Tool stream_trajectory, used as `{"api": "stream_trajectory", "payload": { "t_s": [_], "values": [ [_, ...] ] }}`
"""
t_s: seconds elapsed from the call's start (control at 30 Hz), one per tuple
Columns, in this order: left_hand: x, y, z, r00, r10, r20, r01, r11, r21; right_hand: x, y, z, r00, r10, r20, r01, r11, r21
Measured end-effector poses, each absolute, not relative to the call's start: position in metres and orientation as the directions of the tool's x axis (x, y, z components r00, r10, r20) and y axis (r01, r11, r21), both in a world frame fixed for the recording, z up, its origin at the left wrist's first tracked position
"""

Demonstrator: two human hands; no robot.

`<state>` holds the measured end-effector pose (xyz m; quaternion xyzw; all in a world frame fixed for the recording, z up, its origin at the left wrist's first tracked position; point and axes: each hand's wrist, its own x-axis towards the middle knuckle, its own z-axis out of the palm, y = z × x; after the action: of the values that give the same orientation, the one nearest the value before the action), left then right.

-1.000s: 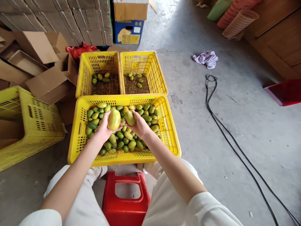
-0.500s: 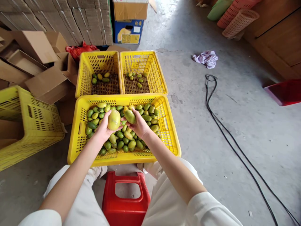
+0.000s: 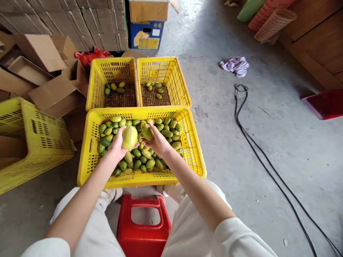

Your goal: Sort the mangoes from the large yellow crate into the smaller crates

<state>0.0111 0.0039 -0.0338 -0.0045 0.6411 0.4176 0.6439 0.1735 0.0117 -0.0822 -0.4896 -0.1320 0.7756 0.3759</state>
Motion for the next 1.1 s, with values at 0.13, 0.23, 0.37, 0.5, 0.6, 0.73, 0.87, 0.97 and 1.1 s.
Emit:
{"api": "stream_trajectory", "payload": {
  "t_s": [0.13, 0.23, 0.37, 0.5, 0.6, 0.73, 0.87, 0.97, 1.1],
  "values": [
    [0.012, 0.005, -0.033, -0.16, 0.51, -0.845, -0.508, 0.691, 0.514, 0.174, 0.009, -0.078, -0.178, 0.779, -0.601, -0.391, -0.617, -0.683],
    [0.011, 0.005, -0.035, -0.133, 0.503, -0.854, -0.517, 0.7, 0.493, 0.174, 0.007, -0.076, -0.17, 0.803, -0.572, -0.384, -0.588, -0.712],
    [0.009, 0.003, -0.038, -0.104, 0.567, -0.817, -0.507, 0.676, 0.534, 0.173, 0.009, -0.078, -0.165, 0.787, -0.595, -0.437, -0.599, -0.671],
    [0.009, -0.002, -0.04, -0.131, 0.645, -0.753, -0.45, 0.638, 0.625, 0.17, 0.014, -0.081, -0.142, 0.736, -0.662, -0.478, -0.637, -0.605],
    [0.008, -0.005, -0.042, -0.139, 0.689, -0.712, -0.425, 0.607, 0.671, 0.169, 0.015, -0.084, -0.167, 0.707, -0.687, -0.484, -0.666, -0.568],
    [0.006, -0.006, -0.044, -0.151, 0.712, -0.686, -0.453, 0.567, 0.688, 0.17, 0.015, -0.085, -0.167, 0.729, -0.663, -0.51, -0.64, -0.575],
    [0.007, -0.004, -0.043, -0.176, 0.689, -0.703, -0.489, 0.559, 0.67, 0.171, 0.016, -0.081, -0.189, 0.745, -0.64, -0.531, -0.626, -0.572],
    [0.008, -0.002, -0.044, -0.163, 0.677, -0.718, -0.469, 0.587, 0.66, 0.17, 0.016, -0.076, -0.204, 0.758, -0.62, -0.552, -0.612, -0.566],
    [0.009, -0.002, -0.046, -0.151, 0.658, -0.737, -0.435, 0.625, 0.648, 0.171, 0.015, -0.071, -0.231, 0.769, -0.597, -0.572, -0.603, -0.555]
  ]
}}
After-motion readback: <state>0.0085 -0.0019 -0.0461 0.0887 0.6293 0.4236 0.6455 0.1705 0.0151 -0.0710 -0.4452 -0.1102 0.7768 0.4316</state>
